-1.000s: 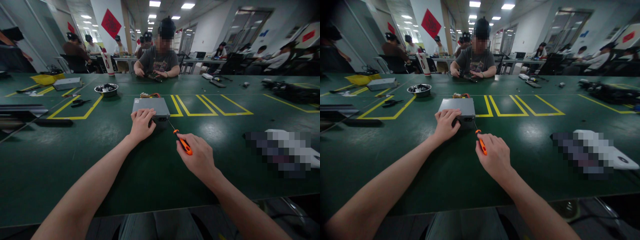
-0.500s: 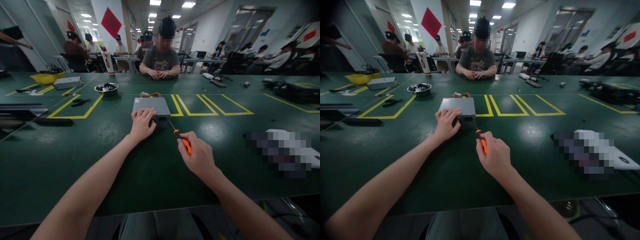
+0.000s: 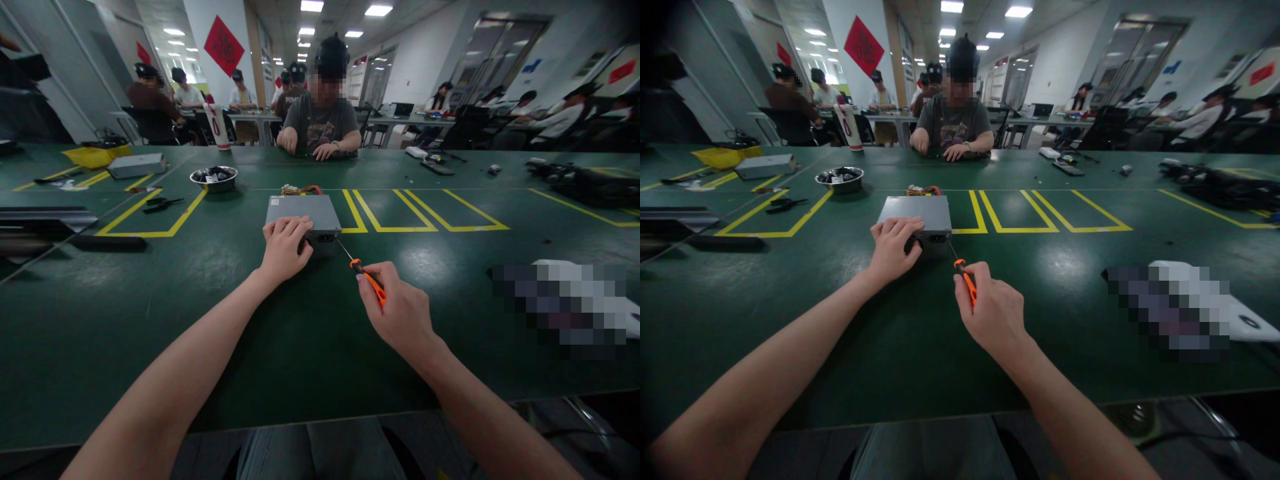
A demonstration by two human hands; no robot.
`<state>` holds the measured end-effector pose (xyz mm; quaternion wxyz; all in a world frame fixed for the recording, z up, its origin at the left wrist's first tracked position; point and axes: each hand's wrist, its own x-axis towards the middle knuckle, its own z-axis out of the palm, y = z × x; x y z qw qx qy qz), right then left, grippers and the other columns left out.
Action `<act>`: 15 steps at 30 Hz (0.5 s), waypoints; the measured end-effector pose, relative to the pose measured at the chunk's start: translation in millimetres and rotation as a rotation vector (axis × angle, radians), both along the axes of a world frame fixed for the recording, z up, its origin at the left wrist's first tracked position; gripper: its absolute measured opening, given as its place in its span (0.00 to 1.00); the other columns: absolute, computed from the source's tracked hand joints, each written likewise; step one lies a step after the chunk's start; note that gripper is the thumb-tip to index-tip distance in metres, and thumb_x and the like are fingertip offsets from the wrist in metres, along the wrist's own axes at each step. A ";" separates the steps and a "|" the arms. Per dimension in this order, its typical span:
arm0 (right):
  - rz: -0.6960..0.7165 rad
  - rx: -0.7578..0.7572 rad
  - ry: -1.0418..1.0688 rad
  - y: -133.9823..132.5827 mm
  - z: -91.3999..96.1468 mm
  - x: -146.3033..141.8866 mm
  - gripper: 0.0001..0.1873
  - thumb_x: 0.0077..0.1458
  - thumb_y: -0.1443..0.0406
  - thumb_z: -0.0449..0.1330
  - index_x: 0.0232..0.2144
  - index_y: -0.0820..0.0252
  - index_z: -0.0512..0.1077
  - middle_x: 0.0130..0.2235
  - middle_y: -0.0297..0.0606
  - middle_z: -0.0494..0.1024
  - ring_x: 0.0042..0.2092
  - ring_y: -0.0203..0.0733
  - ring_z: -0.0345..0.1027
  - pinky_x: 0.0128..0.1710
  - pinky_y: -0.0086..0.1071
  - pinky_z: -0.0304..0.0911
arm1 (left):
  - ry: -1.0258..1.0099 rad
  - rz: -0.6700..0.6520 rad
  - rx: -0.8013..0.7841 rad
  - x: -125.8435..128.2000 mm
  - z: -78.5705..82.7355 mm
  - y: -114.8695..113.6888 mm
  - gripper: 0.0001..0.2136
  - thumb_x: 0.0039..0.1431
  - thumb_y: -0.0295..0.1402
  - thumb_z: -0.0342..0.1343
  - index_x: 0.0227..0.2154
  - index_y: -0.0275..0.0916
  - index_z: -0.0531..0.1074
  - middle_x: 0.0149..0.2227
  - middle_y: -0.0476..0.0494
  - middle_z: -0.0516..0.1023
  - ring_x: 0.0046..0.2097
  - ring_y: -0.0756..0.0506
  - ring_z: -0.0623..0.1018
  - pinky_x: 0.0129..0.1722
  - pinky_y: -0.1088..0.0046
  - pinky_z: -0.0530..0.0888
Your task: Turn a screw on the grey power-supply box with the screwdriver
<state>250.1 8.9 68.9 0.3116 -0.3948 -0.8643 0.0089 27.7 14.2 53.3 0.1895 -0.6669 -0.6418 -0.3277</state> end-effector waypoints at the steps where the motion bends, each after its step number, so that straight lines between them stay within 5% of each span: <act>1: 0.024 0.053 -0.005 0.3 0.1 0.6 0.14 0.58 0.59 0.47 0.37 0.63 0.66 0.23 0.33 0.69 0.21 0.33 0.60 0.23 0.28 0.51 | 0.001 0.002 0.001 0.0 -0.2 0.0 0.14 0.53 0.29 0.48 0.43 0.45 0.66 0.50 0.48 0.70 0.52 0.41 0.65 0.48 0.58 0.55; 6: 0.099 0.274 -0.055 1.2 1.2 -0.1 0.09 0.55 0.68 0.50 0.32 0.60 0.70 0.28 0.38 0.67 0.31 0.39 0.60 0.31 0.33 0.54 | -0.002 0.008 -0.009 0.1 -0.3 -0.1 0.14 0.53 0.29 0.48 0.44 0.45 0.66 0.51 0.48 0.70 0.52 0.41 0.64 0.48 0.58 0.54; 15: -0.048 0.050 0.012 1.8 0.5 2.1 0.15 0.58 0.57 0.47 0.40 0.63 0.64 0.21 0.31 0.68 0.21 0.35 0.59 0.23 0.29 0.49 | -0.003 0.003 0.003 0.3 -0.4 0.0 0.14 0.53 0.29 0.48 0.43 0.46 0.66 0.50 0.48 0.70 0.51 0.41 0.65 0.48 0.58 0.55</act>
